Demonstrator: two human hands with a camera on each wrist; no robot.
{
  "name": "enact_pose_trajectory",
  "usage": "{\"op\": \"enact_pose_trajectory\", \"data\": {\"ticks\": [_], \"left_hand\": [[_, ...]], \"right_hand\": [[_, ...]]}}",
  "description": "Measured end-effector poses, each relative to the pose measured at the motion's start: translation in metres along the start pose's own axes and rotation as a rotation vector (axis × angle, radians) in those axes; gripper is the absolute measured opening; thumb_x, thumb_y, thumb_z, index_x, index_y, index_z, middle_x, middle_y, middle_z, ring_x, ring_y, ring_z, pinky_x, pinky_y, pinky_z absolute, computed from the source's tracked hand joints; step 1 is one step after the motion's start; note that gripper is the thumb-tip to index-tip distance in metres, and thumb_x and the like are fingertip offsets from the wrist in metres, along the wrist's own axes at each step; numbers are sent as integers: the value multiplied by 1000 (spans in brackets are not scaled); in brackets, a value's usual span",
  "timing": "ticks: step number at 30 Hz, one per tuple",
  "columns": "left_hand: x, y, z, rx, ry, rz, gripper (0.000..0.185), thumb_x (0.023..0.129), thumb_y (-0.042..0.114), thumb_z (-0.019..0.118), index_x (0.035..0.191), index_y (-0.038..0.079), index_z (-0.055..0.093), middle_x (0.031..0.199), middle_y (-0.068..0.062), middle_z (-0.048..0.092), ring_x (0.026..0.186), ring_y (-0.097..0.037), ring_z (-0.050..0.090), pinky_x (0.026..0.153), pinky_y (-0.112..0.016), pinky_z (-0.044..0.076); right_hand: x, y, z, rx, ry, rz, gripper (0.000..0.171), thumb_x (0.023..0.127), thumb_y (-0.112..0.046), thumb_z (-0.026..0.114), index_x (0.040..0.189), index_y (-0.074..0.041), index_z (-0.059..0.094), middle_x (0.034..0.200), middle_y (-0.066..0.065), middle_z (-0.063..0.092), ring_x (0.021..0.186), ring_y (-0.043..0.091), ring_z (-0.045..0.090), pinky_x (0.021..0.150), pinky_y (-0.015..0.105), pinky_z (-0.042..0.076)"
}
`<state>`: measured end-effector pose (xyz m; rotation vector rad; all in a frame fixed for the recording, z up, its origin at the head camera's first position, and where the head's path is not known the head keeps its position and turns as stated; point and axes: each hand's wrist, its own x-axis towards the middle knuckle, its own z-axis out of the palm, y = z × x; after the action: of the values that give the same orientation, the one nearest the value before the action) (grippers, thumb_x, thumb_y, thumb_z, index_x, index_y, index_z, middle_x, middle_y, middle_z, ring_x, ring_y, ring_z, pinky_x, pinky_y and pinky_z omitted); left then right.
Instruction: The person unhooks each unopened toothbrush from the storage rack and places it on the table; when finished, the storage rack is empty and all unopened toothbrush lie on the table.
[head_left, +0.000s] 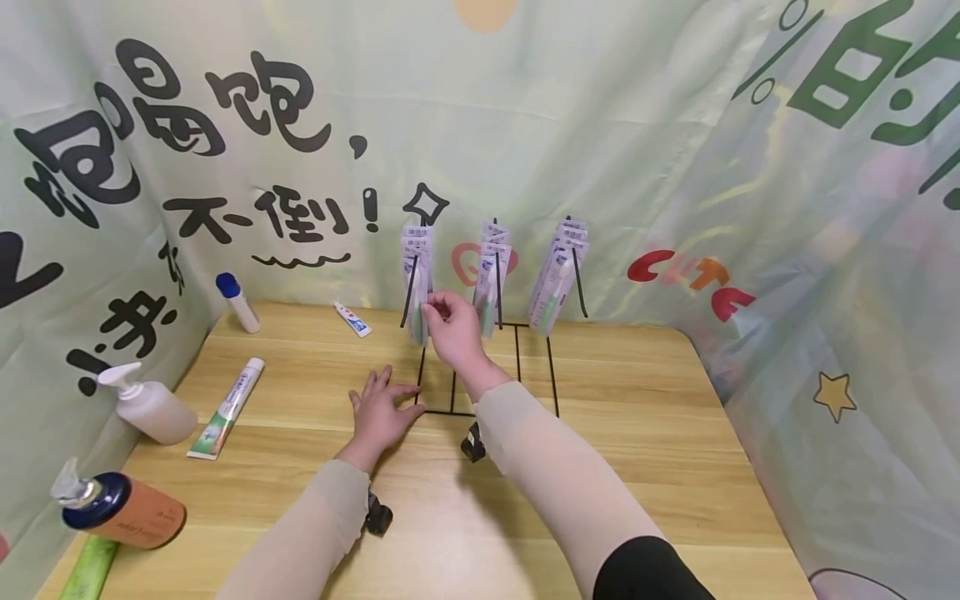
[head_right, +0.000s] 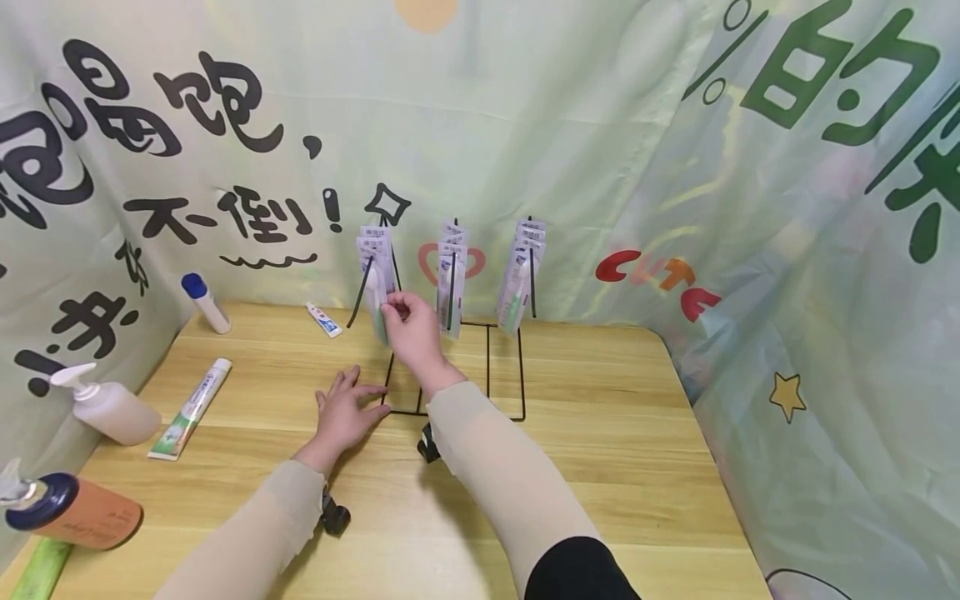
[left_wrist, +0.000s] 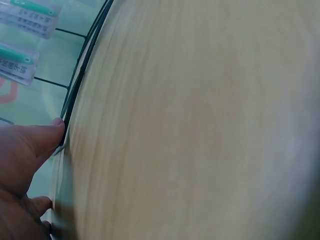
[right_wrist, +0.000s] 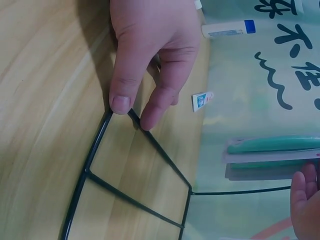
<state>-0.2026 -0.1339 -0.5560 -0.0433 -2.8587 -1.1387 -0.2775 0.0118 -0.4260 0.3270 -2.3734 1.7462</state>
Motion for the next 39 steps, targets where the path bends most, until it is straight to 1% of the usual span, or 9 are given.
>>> {"op": "enact_pose_trajectory", "data": {"ticks": [8, 12, 16, 18, 24, 29, 33, 36, 39], "left_hand": [[2, -2, 1, 11, -18, -10, 40, 92, 35, 83, 124, 12, 79, 168, -28, 30, 157, -55, 15, 116, -81, -8], [1, -1, 1, 9, -22, -14, 39, 93, 35, 82, 125, 12, 78, 168, -27, 29, 157, -55, 15, 117, -80, -8], [0, 0, 0, 10, -12, -18, 37, 92, 32, 83, 123, 12, 79, 168, -27, 30, 157, -54, 15, 117, -81, -7], [0, 0, 0, 11, -13, -22, 37, 93, 32, 83, 124, 12, 78, 168, -27, 30, 157, -54, 15, 117, -81, -7], [1, -1, 0, 11, -6, -12, 38, 93, 31, 82, 124, 11, 78, 168, -28, 30, 156, -55, 15, 116, -82, -7], [0, 0, -2, 7, -2, -21, 38, 92, 31, 83, 123, 10, 78, 168, -29, 30, 156, -56, 15, 116, -82, -8], [1, 0, -1, -4, -24, -30, 40, 93, 33, 82, 126, 11, 77, 169, -27, 28, 157, -54, 12, 117, -80, -11], [1, 1, 1, -8, -29, -32, 40, 93, 33, 82, 126, 11, 77, 169, -27, 28, 158, -53, 12, 117, -79, -11], [1, 2, 1, -8, -27, -33, 40, 93, 33, 82, 126, 11, 77, 169, -27, 28, 157, -54, 12, 117, -79, -11]], "right_hand": [[-8, 3, -6, 24, -11, -50, 12, 103, -3, 66, 109, 6, 72, 105, 19, 73, 94, 26, 65, 84, 32, 57], [-14, 4, -11, 38, -18, -43, 11, 103, -3, 66, 109, 5, 72, 103, 17, 73, 92, 23, 65, 82, 31, 58], [-20, 4, -19, 40, -21, -62, 10, 102, -2, 67, 108, 4, 73, 101, 16, 73, 91, 22, 66, 81, 31, 59], [-23, 4, -24, 28, -27, -79, 10, 102, -3, 67, 107, 4, 73, 101, 15, 73, 91, 23, 67, 80, 32, 60], [-31, -1, -37, -40, -39, -85, 9, 105, -5, 65, 106, -1, 73, 99, 11, 72, 91, 22, 67, 78, 35, 59], [-31, -4, -37, -42, -59, -104, 10, 104, -3, 65, 104, 1, 73, 96, 12, 73, 87, 21, 67, 75, 32, 59], [-33, -3, -34, -35, -55, -108, 13, 102, 0, 66, 109, 3, 76, 97, 13, 75, 85, 19, 68, 73, 29, 60], [-35, -1, -33, -45, -53, -127, 15, 101, 1, 67, 112, 4, 77, 98, 15, 77, 85, 22, 70, 73, 30, 62], [-38, -1, -34, -64, -56, -140, 14, 102, 1, 67, 110, 5, 77, 98, 16, 77, 87, 24, 71, 74, 32, 63]]}}
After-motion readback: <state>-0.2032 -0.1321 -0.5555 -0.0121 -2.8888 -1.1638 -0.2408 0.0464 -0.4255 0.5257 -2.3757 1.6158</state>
